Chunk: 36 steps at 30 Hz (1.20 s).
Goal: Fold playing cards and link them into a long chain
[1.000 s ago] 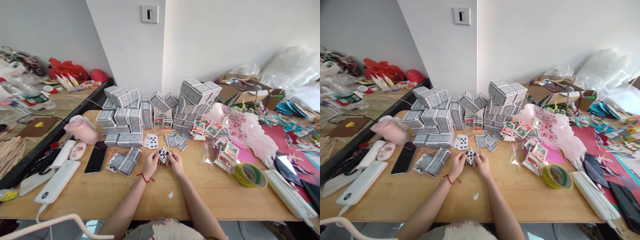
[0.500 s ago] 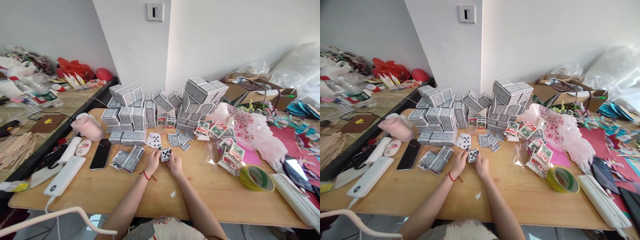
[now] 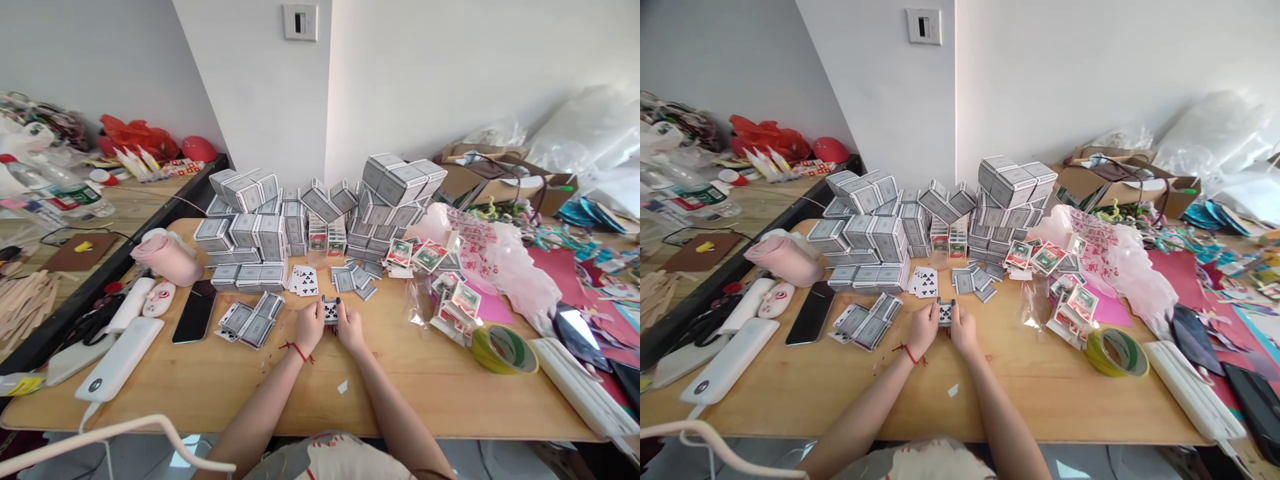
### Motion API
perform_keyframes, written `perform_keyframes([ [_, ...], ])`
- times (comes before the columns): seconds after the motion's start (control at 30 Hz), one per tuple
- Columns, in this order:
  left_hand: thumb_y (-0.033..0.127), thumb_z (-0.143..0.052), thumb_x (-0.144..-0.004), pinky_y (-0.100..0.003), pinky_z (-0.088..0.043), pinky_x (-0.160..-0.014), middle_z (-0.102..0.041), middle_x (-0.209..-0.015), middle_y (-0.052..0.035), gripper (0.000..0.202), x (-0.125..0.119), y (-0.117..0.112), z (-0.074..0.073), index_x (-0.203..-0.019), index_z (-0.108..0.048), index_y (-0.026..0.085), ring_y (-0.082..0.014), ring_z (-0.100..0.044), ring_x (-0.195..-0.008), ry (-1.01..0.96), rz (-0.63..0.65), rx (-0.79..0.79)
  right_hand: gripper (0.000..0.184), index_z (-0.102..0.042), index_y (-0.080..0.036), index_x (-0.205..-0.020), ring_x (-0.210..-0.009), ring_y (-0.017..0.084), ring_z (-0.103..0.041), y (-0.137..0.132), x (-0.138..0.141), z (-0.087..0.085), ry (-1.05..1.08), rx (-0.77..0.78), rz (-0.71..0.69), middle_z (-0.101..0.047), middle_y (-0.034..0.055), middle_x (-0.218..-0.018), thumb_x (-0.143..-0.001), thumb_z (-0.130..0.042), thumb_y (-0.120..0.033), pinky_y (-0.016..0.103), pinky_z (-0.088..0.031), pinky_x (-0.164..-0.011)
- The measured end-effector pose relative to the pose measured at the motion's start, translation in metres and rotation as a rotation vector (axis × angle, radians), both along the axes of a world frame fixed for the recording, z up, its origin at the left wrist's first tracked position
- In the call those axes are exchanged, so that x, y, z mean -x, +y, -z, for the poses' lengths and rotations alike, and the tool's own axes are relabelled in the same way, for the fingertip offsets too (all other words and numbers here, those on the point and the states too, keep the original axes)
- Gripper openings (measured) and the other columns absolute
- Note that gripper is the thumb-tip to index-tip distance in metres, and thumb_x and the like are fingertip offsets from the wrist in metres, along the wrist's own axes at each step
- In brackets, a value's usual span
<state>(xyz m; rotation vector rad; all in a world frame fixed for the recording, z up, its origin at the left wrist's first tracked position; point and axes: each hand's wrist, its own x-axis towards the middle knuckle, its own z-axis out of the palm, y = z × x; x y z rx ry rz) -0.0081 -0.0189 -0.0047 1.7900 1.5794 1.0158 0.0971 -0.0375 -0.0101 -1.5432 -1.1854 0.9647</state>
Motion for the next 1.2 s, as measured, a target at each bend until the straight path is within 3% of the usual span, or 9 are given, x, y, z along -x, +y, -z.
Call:
perform_keyframes([
  [0.2,0.031,-0.033,-0.085,-0.024,-0.023,-0.046,-0.054,-0.048,-0.0050,0.041,0.0016,-0.0002,0.0020,-0.050,-0.048,0.017,-0.0105,-0.043,-0.042,0.128,-0.031,-0.062,0.052,-0.040,-0.019,-0.046,-0.037,0.011,-0.039,-0.0013,0.0013,0.0019,-0.246,-0.079,0.005,-0.044,0.0006,-0.039,-0.084,-0.025,-0.052,0.023,-0.023,-0.041],
  [0.4,0.035,-0.036,-0.084,-0.023,-0.027,-0.045,-0.053,-0.049,-0.0032,0.038,0.0059,0.0007,0.0036,-0.054,-0.050,0.017,-0.0109,-0.045,-0.044,-0.022,-0.074,-0.051,0.038,-0.047,-0.019,-0.062,-0.043,0.010,-0.039,-0.0008,0.0011,0.0010,-0.057,-0.085,0.029,-0.046,-0.0030,-0.047,-0.077,-0.042,-0.053,0.021,-0.030,-0.043],
  [0.53,0.037,-0.046,-0.080,-0.022,-0.039,-0.052,-0.060,-0.065,-0.0027,0.024,0.0058,-0.0001,0.0005,-0.082,-0.057,0.016,-0.0123,-0.054,-0.056,-0.196,0.002,-0.001,0.032,-0.050,-0.017,-0.080,-0.048,0.011,-0.043,-0.0013,-0.0003,-0.0001,0.017,-0.082,0.075,-0.052,-0.0014,-0.059,-0.077,-0.044,-0.049,0.021,-0.035,-0.045],
  [0.67,0.032,-0.051,-0.077,-0.025,-0.047,-0.060,-0.064,-0.077,-0.0038,0.032,0.0055,-0.0010,-0.0016,-0.105,-0.053,0.017,-0.0126,-0.058,-0.063,-0.223,0.101,0.026,0.029,-0.048,-0.019,-0.081,-0.049,0.012,-0.047,-0.0019,-0.0004,0.0007,0.053,-0.069,0.141,-0.055,0.0000,-0.061,-0.079,-0.042,-0.048,0.022,-0.037,-0.045],
  [0.8,0.028,-0.049,-0.079,-0.027,-0.050,-0.061,-0.065,-0.081,-0.0056,0.030,0.0067,-0.0010,0.0003,-0.106,-0.055,0.017,-0.0134,-0.061,-0.065,-0.216,0.109,0.019,0.031,-0.048,-0.019,-0.090,-0.045,0.012,-0.048,-0.0025,0.0019,0.0000,0.060,-0.060,0.141,-0.056,-0.0008,-0.060,-0.076,-0.047,-0.046,0.021,-0.037,-0.043],
  [0.97,0.027,-0.048,-0.079,-0.028,-0.052,-0.062,-0.067,-0.085,-0.0068,0.029,0.0063,-0.0010,0.0028,-0.106,-0.056,0.017,-0.0149,-0.063,-0.069,-0.232,0.133,0.007,0.035,-0.053,-0.018,-0.093,-0.048,0.012,-0.049,-0.0043,0.0027,0.0006,-0.083,-0.081,0.224,-0.057,-0.0007,-0.059,-0.074,-0.050,-0.047,0.022,-0.039,-0.048],
  [1.2,0.024,-0.046,-0.079,-0.030,-0.051,-0.066,-0.068,-0.088,-0.0097,0.028,0.0076,-0.0004,0.0032,-0.101,-0.060,0.015,-0.0170,-0.063,-0.069,-0.107,0.054,-0.057,0.045,-0.056,-0.014,-0.107,-0.062,0.018,-0.058,-0.0035,-0.0004,0.0017,-0.190,-0.041,0.207,-0.066,0.0089,-0.077,-0.081,-0.039,-0.046,0.027,-0.043,-0.059],
])
